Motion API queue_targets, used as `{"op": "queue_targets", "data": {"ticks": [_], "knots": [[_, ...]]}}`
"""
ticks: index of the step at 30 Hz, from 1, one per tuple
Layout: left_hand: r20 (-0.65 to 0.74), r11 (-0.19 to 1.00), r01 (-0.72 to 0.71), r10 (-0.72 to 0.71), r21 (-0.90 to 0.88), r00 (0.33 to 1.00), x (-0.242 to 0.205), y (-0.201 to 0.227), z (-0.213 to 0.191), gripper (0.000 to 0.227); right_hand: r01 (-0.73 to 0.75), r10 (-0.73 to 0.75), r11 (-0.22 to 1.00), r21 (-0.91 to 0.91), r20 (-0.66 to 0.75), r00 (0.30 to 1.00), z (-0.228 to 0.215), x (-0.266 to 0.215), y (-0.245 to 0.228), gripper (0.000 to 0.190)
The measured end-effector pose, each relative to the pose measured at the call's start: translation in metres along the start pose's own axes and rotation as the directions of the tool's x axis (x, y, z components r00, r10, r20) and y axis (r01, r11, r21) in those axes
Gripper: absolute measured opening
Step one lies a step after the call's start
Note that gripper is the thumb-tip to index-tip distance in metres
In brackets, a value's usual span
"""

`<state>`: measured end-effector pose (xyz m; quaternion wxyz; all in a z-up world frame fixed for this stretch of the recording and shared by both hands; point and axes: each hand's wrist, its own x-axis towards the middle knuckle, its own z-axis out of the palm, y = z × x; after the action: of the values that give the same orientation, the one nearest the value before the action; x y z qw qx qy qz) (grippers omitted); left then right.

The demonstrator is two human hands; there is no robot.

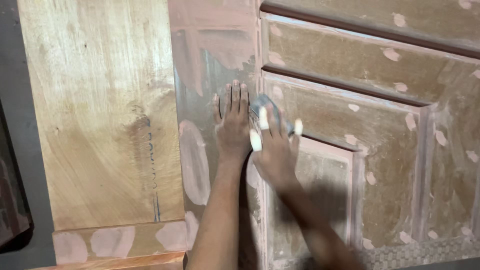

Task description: The person sands a wooden door panel using a sanding block. They move the block across the flat surfaces and into the recessed grooves of the panel, smoothing the wood surface.

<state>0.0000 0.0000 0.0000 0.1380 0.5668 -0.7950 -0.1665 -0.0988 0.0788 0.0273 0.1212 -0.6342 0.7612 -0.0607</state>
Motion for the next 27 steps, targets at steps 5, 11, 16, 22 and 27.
{"op": "queue_targets", "data": {"ticks": [5,11,16,22,27], "knots": [[-0.043,0.997,-0.018,0.015,-0.070,0.999,0.003,0.003,-0.013,0.061,-0.020,0.023,0.997,0.074,-0.048,0.999,-0.017,0.060,-0.007,0.053],[-0.025,0.999,0.004,-0.005,-0.034,1.000,0.005,0.006,-0.011,0.060,-0.013,0.018,0.997,0.076,-0.071,0.997,-0.020,0.013,-0.001,0.059],[-0.051,0.999,0.001,-0.003,-0.042,0.999,0.001,0.005,-0.007,0.058,-0.112,0.110,0.993,0.028,0.059,0.992,-0.015,0.065,0.014,0.058],[-0.048,0.999,0.014,-0.016,-0.040,0.999,0.003,0.005,-0.015,0.060,-0.040,0.045,0.996,0.074,-0.058,0.997,-0.025,0.016,0.013,0.072],[-0.050,0.999,0.019,-0.021,-0.049,0.999,0.006,0.008,-0.012,0.055,-0.090,0.095,0.990,0.110,-0.046,0.994,-0.028,0.049,0.018,0.087]]}}
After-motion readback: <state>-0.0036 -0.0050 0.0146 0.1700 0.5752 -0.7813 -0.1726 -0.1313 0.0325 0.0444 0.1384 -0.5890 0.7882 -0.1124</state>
